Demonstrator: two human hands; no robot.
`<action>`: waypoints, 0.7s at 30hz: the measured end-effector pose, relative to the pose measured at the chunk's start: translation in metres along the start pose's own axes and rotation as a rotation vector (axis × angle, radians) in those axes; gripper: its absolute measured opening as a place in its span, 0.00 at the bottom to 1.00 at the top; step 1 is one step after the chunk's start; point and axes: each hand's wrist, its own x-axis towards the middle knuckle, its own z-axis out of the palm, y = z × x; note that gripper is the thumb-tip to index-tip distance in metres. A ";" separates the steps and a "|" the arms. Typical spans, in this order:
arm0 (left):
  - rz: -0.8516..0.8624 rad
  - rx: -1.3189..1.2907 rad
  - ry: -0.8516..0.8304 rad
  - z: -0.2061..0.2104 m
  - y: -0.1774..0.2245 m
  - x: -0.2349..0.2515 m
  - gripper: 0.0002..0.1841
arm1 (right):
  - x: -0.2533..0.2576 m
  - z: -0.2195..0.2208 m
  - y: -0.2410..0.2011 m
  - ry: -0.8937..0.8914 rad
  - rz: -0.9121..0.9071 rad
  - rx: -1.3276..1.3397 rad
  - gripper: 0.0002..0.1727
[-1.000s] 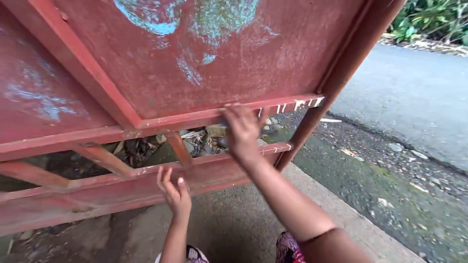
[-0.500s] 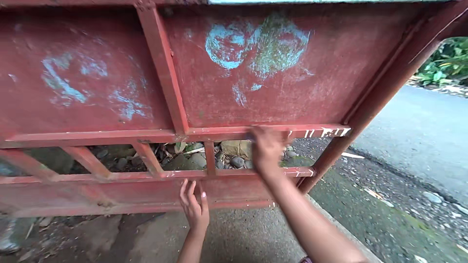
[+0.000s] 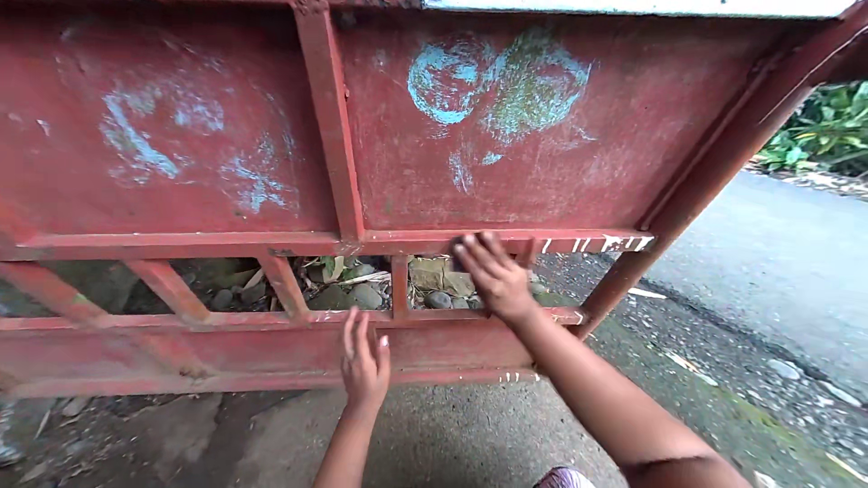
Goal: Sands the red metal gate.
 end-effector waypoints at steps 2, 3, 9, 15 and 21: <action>0.015 -0.152 -0.089 0.014 0.018 0.030 0.36 | 0.033 0.017 -0.038 -0.042 -0.043 0.020 0.22; -0.042 -0.293 -0.130 0.022 0.024 0.043 0.36 | 0.039 0.019 -0.042 -0.071 -0.069 0.026 0.23; -0.343 -0.713 -0.218 0.048 0.028 0.072 0.27 | -0.023 -0.041 0.054 -0.239 -0.164 -0.047 0.22; -0.328 -0.709 -0.153 0.052 0.029 0.067 0.26 | 0.038 0.006 -0.022 -0.201 -0.278 0.036 0.22; -0.330 -0.730 -0.168 0.051 0.028 0.067 0.27 | -0.018 -0.058 0.064 -0.318 -0.251 -0.091 0.23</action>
